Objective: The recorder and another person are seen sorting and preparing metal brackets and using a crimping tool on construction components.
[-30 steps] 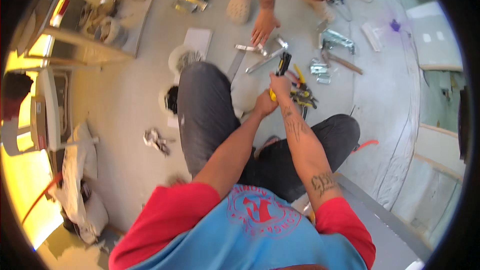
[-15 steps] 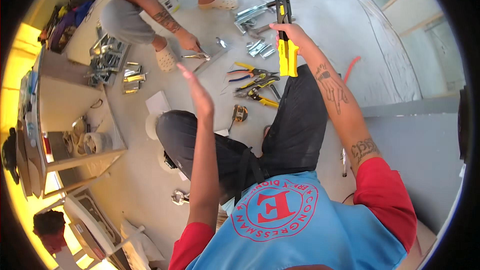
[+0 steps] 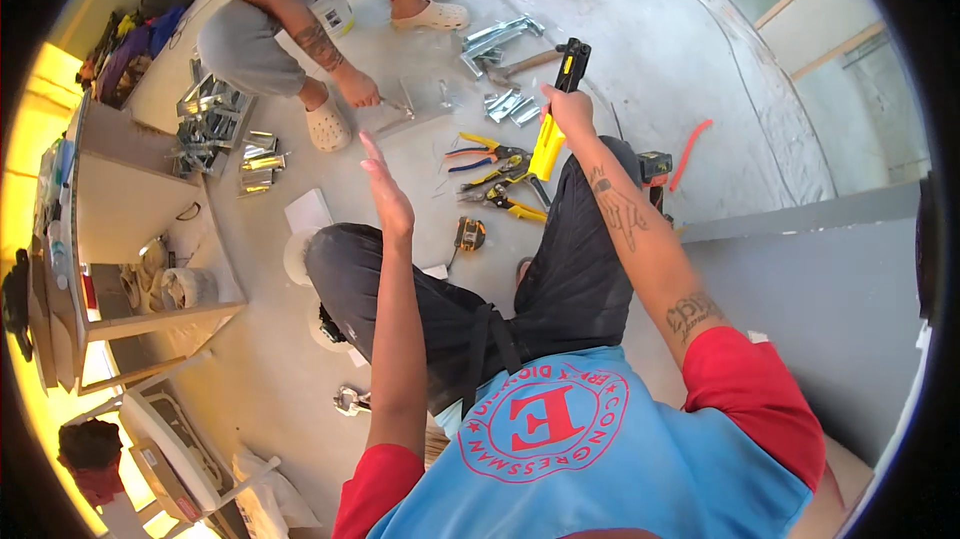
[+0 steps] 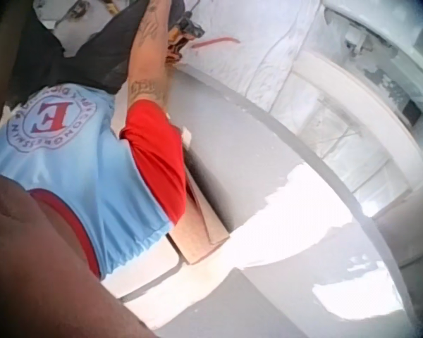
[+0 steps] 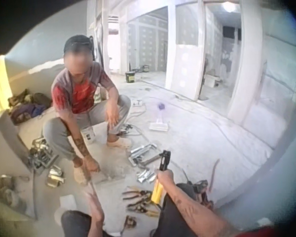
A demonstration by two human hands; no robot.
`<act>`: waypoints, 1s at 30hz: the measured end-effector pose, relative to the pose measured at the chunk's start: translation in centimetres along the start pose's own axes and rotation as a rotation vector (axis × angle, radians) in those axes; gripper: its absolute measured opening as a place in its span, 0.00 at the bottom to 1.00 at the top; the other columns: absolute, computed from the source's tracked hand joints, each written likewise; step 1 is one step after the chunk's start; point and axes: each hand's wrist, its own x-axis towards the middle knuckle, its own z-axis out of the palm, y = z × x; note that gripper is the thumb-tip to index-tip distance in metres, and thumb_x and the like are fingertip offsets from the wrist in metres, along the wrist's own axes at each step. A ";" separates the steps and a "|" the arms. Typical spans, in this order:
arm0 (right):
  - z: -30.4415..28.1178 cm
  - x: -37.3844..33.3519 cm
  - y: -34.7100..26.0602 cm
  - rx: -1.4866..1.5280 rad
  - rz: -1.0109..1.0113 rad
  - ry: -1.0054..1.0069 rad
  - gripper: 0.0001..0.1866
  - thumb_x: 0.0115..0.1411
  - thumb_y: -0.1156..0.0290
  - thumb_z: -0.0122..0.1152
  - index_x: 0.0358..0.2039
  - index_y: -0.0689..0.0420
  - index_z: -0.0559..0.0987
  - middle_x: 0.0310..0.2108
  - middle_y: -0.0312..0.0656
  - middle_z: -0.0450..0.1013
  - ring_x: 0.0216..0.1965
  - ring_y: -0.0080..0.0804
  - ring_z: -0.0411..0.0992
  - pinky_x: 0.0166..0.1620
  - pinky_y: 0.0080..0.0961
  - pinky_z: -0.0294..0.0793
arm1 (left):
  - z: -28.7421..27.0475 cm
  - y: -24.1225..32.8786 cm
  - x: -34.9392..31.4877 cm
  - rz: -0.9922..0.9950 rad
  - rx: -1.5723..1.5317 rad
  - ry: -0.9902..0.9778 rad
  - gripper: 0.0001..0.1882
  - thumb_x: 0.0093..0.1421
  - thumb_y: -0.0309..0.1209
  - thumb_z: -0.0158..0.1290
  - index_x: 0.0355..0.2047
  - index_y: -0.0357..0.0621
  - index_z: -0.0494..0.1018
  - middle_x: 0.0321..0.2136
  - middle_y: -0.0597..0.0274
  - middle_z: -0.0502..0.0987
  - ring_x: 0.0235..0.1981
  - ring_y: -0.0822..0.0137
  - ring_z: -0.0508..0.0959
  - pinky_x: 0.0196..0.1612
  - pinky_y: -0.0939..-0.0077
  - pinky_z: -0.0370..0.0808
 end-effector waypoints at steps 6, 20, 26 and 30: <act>-0.5 -2.3 -0.6 0.141 0.081 -0.070 0.15 0.54 0.64 0.62 0.19 0.61 0.72 0.14 0.41 0.69 0.14 0.33 0.70 0.21 0.29 0.70 | 1.3 1.4 -0.5 -0.158 0.122 0.056 0.38 0.68 0.53 0.24 0.63 0.30 0.46 0.65 0.44 0.48 0.67 0.59 0.47 0.67 0.68 0.41; 2.8 -6.7 5.4 0.085 0.627 -0.625 0.06 0.54 0.71 0.60 0.31 0.56 0.73 0.26 0.37 0.71 0.28 0.28 0.71 0.36 0.29 0.76 | 6.9 -5.8 -7.2 -0.914 0.293 -0.116 0.36 0.59 0.63 0.40 0.28 0.36 0.75 0.12 0.60 0.67 0.13 0.67 0.70 0.18 0.70 0.67; 2.8 -7.3 4.6 0.180 0.675 -0.663 0.06 0.56 0.71 0.59 0.29 0.55 0.71 0.22 0.35 0.69 0.19 0.23 0.66 0.29 0.27 0.72 | 6.3 -5.5 -7.2 -0.682 0.589 -0.218 0.28 0.53 0.56 0.53 0.30 0.38 0.76 0.22 0.45 0.77 0.28 0.51 0.79 0.33 0.59 0.73; 2.9 -7.3 5.0 0.203 0.706 -0.648 0.06 0.56 0.70 0.59 0.28 0.55 0.70 0.21 0.35 0.69 0.16 0.22 0.63 0.26 0.27 0.71 | 6.2 -6.5 -7.5 -0.587 0.730 -0.275 0.28 0.53 0.51 0.56 0.42 0.37 0.73 0.30 0.44 0.78 0.34 0.48 0.80 0.37 0.56 0.74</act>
